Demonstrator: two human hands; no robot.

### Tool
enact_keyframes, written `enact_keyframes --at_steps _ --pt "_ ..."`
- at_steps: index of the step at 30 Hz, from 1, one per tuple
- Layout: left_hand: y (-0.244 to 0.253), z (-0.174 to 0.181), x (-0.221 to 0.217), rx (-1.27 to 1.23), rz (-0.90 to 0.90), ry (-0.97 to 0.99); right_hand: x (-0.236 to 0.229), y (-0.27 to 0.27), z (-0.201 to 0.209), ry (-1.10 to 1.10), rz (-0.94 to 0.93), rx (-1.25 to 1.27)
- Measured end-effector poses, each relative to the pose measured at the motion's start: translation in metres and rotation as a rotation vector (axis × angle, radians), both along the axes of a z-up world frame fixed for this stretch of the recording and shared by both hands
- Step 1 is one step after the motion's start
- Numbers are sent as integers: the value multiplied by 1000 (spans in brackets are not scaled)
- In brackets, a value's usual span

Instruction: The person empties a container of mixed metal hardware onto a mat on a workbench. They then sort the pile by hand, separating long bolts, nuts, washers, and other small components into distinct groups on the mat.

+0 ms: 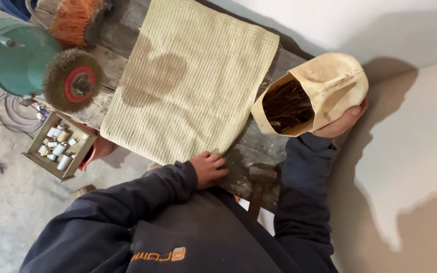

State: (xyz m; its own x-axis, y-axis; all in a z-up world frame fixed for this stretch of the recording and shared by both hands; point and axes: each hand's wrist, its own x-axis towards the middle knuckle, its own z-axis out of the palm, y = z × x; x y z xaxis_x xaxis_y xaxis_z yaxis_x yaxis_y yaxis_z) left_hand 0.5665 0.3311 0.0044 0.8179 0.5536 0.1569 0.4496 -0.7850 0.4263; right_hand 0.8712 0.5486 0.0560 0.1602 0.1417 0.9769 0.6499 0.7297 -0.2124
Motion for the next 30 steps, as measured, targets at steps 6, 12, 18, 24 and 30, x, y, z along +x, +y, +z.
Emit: enact_keyframes --at_steps 6,12,18,24,30 --pt "-18 -34 3 222 39 442 6 17 -22 94 -79 209" --pt "-10 -46 32 123 -448 877 -3 4 -6 23 -30 52" --pt "-4 -3 -1 338 -612 528 5 -3 3 -68 87 -26" --pt "-9 15 -61 242 -276 14 21 -2 -31 206 383 -175" --pt "-42 1 -113 19 106 179 45 -52 -4 701 565 -663"
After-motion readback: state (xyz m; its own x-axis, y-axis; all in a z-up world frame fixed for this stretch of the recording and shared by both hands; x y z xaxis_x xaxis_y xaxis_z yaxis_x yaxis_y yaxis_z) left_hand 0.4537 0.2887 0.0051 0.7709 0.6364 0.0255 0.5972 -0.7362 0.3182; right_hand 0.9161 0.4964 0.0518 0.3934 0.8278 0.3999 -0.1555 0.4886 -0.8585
